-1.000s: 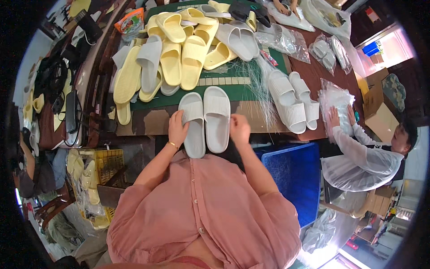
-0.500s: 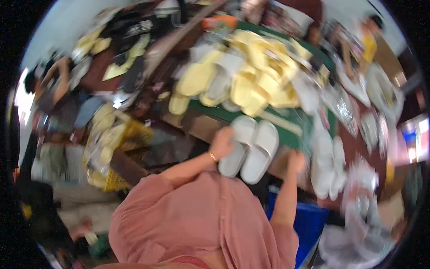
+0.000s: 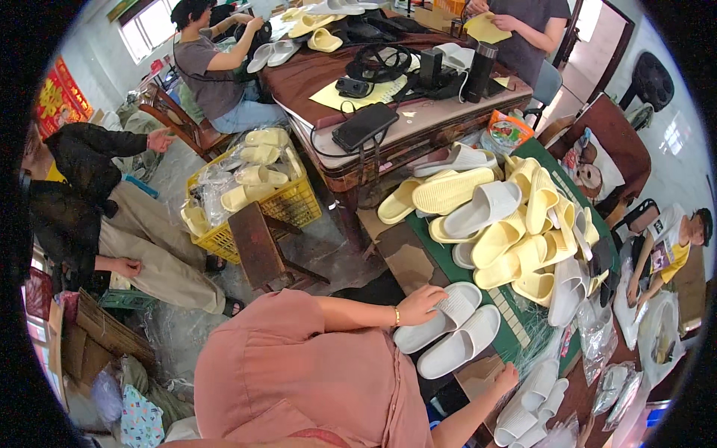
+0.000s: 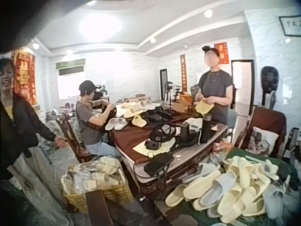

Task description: The person fastens pairs of slide sandals together by threading plastic ties through them by hand.

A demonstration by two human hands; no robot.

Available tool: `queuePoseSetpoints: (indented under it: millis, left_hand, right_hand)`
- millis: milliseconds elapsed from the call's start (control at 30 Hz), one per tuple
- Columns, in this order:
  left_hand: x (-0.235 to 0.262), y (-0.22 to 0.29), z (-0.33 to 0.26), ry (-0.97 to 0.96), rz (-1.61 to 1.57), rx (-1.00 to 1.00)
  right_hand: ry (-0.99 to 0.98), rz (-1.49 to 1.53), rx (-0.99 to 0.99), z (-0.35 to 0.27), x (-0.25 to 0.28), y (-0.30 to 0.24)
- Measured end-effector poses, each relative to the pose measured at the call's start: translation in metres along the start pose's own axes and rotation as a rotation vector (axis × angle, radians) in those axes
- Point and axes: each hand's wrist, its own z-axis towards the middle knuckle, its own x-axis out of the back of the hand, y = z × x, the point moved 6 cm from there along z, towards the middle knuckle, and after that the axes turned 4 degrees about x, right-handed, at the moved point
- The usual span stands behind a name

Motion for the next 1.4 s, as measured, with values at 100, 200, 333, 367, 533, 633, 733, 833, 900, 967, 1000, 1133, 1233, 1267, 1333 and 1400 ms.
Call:
queuePoseSetpoints:
  millis: [100,200,333,367,533,633,733,833,900,967,1000,1133,1233,1267,1333,1400]
  left_hand:
    - [0.006,0.015,0.003,0.053,-0.056,-0.047]
    - [0.0,0.027,0.008,0.003,-0.104,-0.053]
    - [-0.004,0.045,0.012,-0.05,-0.165,-0.089]
    - [-0.013,0.047,0.013,-0.167,-0.213,-0.044]
    - [-0.05,0.062,0.006,-0.322,-0.339,-0.036]
    - [-0.068,0.063,0.007,-0.447,-0.418,0.047]
    - [-0.09,0.059,0.006,-0.451,-0.402,0.113]
    - [-0.084,0.046,0.009,-0.361,-0.424,0.15]
    - [-0.061,0.059,0.011,-0.476,-0.484,0.335]
    - [-0.07,0.044,0.007,-0.558,-0.547,0.449]
    - [-0.061,0.046,0.01,-0.453,-0.477,0.366]
    - [-0.059,0.047,0.006,-0.438,-0.586,0.348]
    - [-0.061,0.045,0.003,-0.519,-0.53,0.34]
    - [-0.059,0.049,0.002,-0.59,-0.421,0.312]
    - [-0.052,0.061,0.0,-0.618,-0.381,0.259]
    - [-0.052,0.069,0.0,-0.608,-0.332,0.13]
  right_hand:
    - [-0.178,0.489,-0.194,-0.031,-0.017,-0.036]
    - [-0.229,0.694,-0.253,-0.062,-0.028,-0.07]
    - [-0.452,0.763,-0.268,-0.101,-0.048,-0.113]
    - [-0.453,0.761,-0.269,-0.106,-0.051,-0.115]
    - [-0.587,0.693,-0.165,-0.123,-0.065,-0.119]
    - [-0.648,0.598,-0.137,-0.132,-0.066,-0.121]
    - [-0.648,0.408,-0.037,-0.149,-0.065,-0.142]
    - [-0.764,0.277,-0.002,-0.159,-0.088,-0.158]
    - [-0.795,0.13,0.093,-0.174,-0.095,-0.173]
    - [-0.845,0.14,0.194,-0.185,-0.111,-0.165]
    - [-0.881,0.184,0.147,-0.192,-0.114,-0.172]
    - [-0.89,0.29,-0.017,-0.189,-0.107,-0.15]
    - [-0.678,0.338,-0.167,-0.171,-0.089,-0.146]
    - [-0.68,0.464,-0.168,-0.169,-0.085,-0.153]
    - [-0.711,0.608,-0.164,-0.168,-0.084,-0.159]
    - [-0.728,0.586,-0.102,-0.168,-0.089,-0.172]
